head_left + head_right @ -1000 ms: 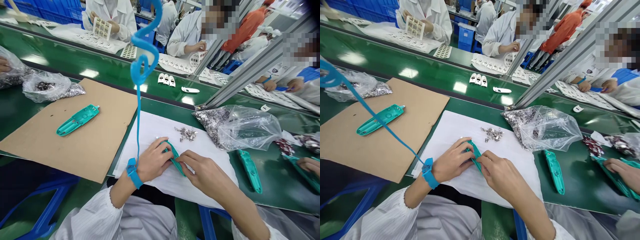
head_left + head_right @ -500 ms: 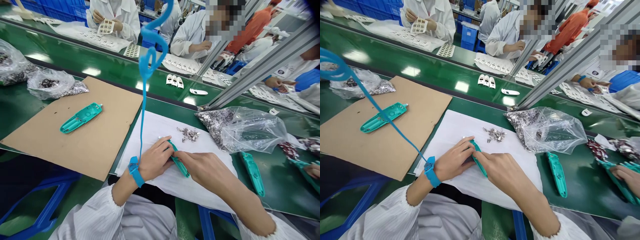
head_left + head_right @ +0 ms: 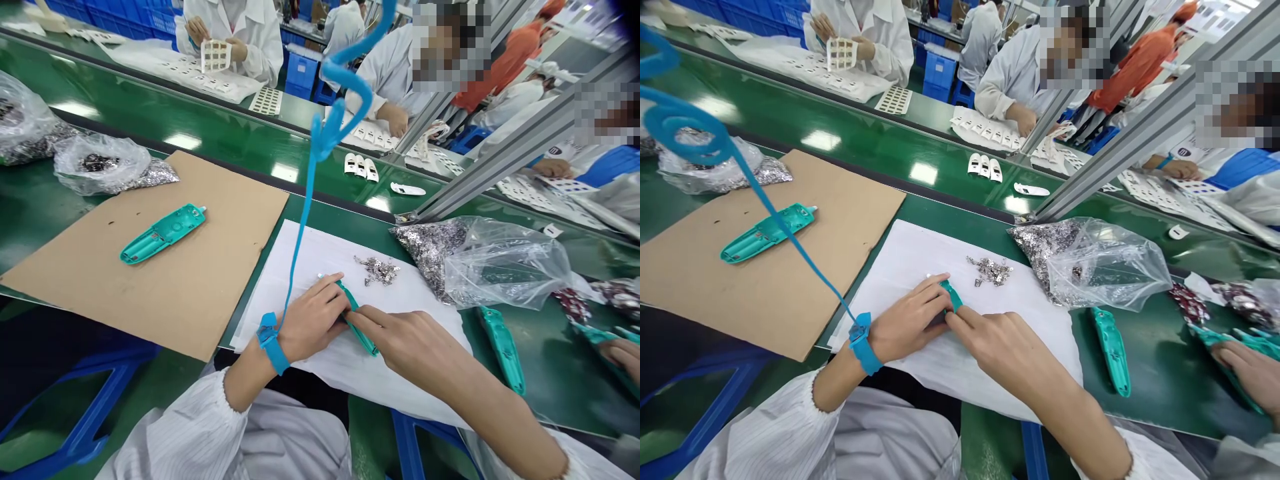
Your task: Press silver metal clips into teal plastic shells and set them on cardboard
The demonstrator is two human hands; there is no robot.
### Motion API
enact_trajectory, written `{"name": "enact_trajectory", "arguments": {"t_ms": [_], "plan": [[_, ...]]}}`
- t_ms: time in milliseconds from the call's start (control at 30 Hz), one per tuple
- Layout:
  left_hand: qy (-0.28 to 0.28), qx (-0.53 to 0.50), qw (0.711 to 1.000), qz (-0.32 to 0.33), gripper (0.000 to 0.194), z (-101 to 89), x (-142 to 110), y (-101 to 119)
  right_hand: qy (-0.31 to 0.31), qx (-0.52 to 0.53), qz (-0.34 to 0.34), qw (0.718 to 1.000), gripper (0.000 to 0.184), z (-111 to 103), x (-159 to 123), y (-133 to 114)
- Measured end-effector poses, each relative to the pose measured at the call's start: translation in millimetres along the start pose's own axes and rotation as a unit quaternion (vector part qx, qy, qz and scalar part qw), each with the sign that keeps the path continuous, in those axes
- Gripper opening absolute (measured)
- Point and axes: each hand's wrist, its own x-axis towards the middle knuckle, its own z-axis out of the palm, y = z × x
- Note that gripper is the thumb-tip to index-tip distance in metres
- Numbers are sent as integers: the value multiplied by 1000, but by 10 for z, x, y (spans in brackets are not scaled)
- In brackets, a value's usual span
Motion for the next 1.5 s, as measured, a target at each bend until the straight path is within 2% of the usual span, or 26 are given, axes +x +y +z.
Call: {"name": "enact_trajectory", "arguments": {"t_ms": [167,233,267,300,333,367,467,567,600,633,667,733,867,1000,1200,1500], "plan": [[0,5,1000,4,11,7,-14,-5,1,36,28,999,42,-28,-48,55],[5,10,1000,8,8,16,-19,-10,19,113,64,991,32,-95,-57,61],[8,12,1000,9,6,21,-21,-14,37,176,94,979,26,-135,-57,57],[10,13,1000,10,5,25,-22,-18,74,263,136,952,20,-175,-54,47],[12,15,1000,11,4,29,-22,-23,128,359,182,906,16,-209,-44,34],[13,18,1000,13,4,32,-21,-27,186,445,223,847,16,-234,-27,17],[9,44,999,20,6,33,-18,-32,354,629,293,627,33,-225,76,-33],[0,83,996,19,11,24,-15,-15,427,726,326,430,30,-112,233,-84],[-3,95,995,18,13,20,-14,-5,434,744,339,379,27,-66,285,-104],[-5,106,994,16,14,16,-13,5,433,752,350,353,26,-23,331,-127],[-8,116,993,14,16,12,-11,15,428,757,360,339,25,14,369,-152],[-12,130,991,15,17,4,-7,30,416,759,372,335,25,66,420,-197],[-20,139,990,20,17,-4,-1,40,413,749,374,358,25,87,449,-245],[-24,138,990,18,16,-4,-2,33,412,745,374,368,25,86,467,-272],[-25,131,991,22,14,15,-8,17,411,726,356,421,32,124,480,-361],[-31,119,992,18,18,15,-2,14,416,710,346,450,35,192,501,-425]]}}
